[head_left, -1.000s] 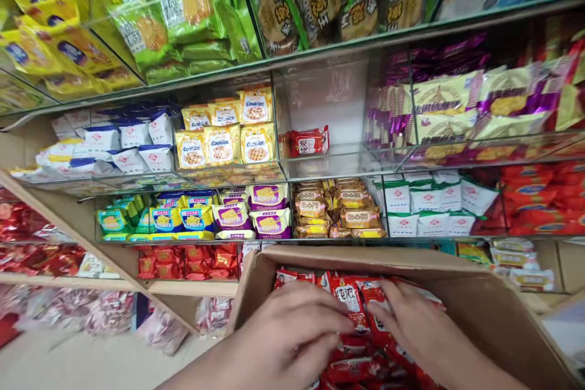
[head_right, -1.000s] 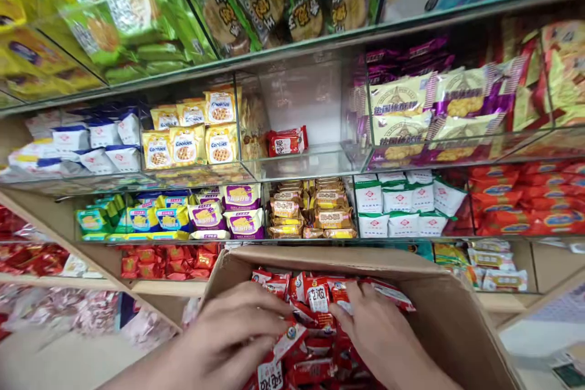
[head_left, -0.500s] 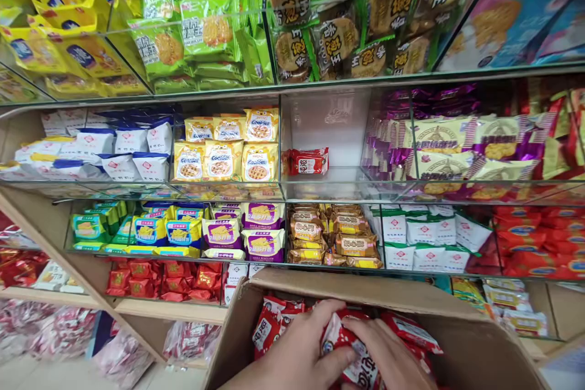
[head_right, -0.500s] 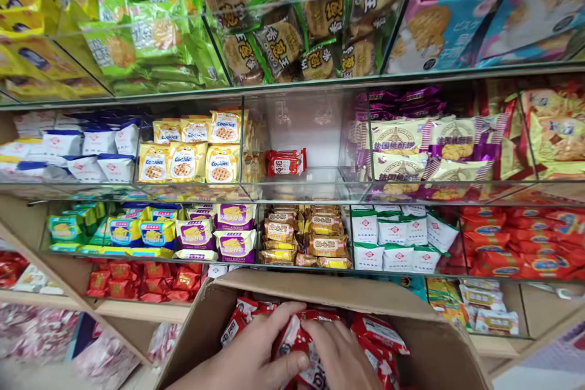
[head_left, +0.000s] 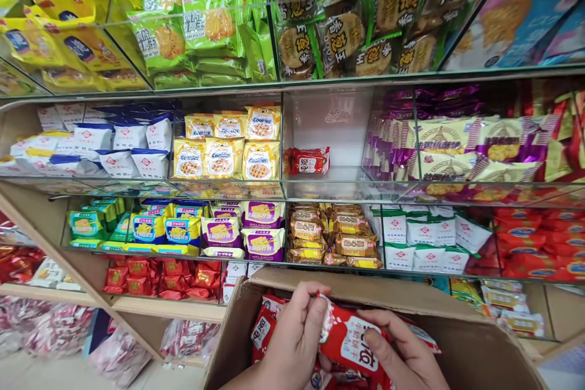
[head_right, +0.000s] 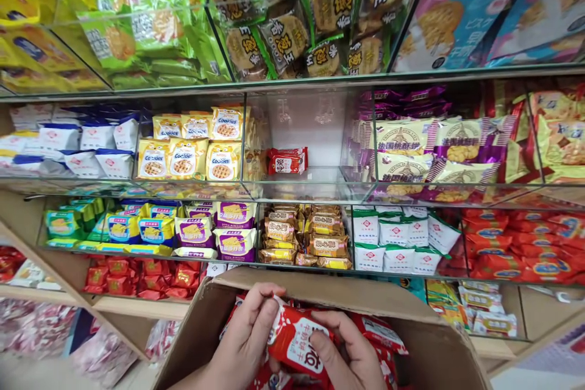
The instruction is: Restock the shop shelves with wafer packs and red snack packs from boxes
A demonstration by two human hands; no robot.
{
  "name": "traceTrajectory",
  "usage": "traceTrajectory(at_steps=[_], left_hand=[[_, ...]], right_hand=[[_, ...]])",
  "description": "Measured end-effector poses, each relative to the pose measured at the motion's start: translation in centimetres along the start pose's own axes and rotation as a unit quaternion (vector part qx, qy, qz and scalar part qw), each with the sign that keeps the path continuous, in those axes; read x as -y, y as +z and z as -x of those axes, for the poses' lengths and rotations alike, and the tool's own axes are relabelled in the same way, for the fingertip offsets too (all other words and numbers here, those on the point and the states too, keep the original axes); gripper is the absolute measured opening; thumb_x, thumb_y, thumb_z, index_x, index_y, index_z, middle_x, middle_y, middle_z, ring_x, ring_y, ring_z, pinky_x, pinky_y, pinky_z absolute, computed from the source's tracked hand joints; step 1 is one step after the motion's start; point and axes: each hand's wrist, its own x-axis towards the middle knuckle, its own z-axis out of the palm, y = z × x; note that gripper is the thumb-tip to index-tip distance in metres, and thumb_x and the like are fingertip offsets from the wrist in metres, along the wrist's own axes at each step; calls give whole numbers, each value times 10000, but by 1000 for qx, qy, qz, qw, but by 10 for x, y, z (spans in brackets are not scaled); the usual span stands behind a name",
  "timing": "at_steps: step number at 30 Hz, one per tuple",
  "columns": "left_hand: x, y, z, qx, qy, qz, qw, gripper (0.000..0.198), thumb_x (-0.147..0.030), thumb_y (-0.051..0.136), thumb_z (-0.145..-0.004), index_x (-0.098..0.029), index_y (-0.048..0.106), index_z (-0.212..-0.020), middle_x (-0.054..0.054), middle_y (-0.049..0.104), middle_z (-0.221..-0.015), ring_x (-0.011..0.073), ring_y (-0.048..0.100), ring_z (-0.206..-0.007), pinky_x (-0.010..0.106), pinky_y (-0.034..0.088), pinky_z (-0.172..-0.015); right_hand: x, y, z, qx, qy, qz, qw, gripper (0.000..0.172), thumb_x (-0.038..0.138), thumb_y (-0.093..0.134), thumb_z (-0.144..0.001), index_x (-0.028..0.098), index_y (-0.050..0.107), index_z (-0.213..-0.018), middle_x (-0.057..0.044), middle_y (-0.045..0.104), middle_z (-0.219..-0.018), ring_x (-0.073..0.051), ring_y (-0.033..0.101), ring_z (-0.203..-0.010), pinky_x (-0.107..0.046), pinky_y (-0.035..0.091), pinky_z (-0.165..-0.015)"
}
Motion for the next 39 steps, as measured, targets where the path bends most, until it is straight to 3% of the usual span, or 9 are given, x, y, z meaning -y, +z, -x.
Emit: traceTrajectory(at_steps=[3, 13, 18, 23, 26, 30, 35, 39], left_hand=[[-9, -1, -6, -43, 22, -8, 999, 297, -467, 344, -855, -228, 431, -1008, -69, 438, -558, 42, 427, -314, 128, 328, -296], [-40, -8, -18, -101, 102, 27, 989, 292, -466, 358, -848, -235, 456, -998, -75, 420, -499, 49, 386, -288, 140, 327, -273], [-38, -13, -18, -103, 119, 45, 987, 301, -476, 378, -837, -231, 456, -993, -76, 427, -489, 50, 390, -283, 138, 312, -267], [-42, -11, -19, -111, 122, 90, 982, 302, -492, 382, -830, -223, 428, -961, -87, 418, -501, 40, 395, -290, 126, 336, -272], [-48, -6, -20, -75, 124, 116, 983, 324, -487, 459, -796, -225, 380, -971, -95, 442, -550, 23, 397, -297, 113, 352, -278], [-55, 1, -18, -30, 123, 124, 984, 352, -381, 572, -756, -230, 324, -954, -75, 531, -658, 2, 420, -321, 87, 351, -294], [-56, 4, -19, -52, 120, 121, 984, 319, -342, 558, -772, -234, 305, -932, -76, 521, -679, 20, 464, -375, 100, 392, -311], [-54, 2, -20, -66, 127, 119, 983, 311, -340, 544, -784, -242, 290, -934, -74, 527, -704, 17, 460, -372, 105, 390, -309]], right_hand=[[12, 8, -2, -38, 13, -65, 997, 411, 395, 710, -618, 206, 595, -964, -64, 652, -963, -207, 604, -835, -293, 483, -732], [54, 27, -7, -36, 11, -138, 990, 386, 418, 703, -623, 206, 614, -932, -57, 668, -877, -200, 613, -762, -309, 490, -680], [59, 29, -6, -22, 22, -173, 984, 370, 404, 723, -600, 206, 641, -901, -65, 673, -869, -218, 614, -779, -369, 474, -752], [57, 27, -11, -49, -7, -194, 980, 296, 355, 721, -621, 217, 599, -853, -18, 661, -783, -187, 613, -688, -296, 498, -605], [57, 27, -16, -59, -16, -211, 976, 248, 364, 700, -648, 211, 563, -785, -1, 643, -725, -170, 603, -645, -271, 490, -566], [59, 27, -24, -93, -46, -193, 976, 251, 400, 660, -684, 220, 535, -807, 17, 622, -700, -158, 580, -634, -259, 472, -564], [56, 17, -34, -174, -129, -117, 969, 293, 483, 624, -690, 220, 522, -766, 43, 562, -700, -120, 529, -687, -198, 441, -606], [52, 15, -32, -118, -94, -68, 986, 326, 516, 575, -716, 218, 522, -837, 26, 559, -740, -125, 499, -662, -199, 416, -531]])
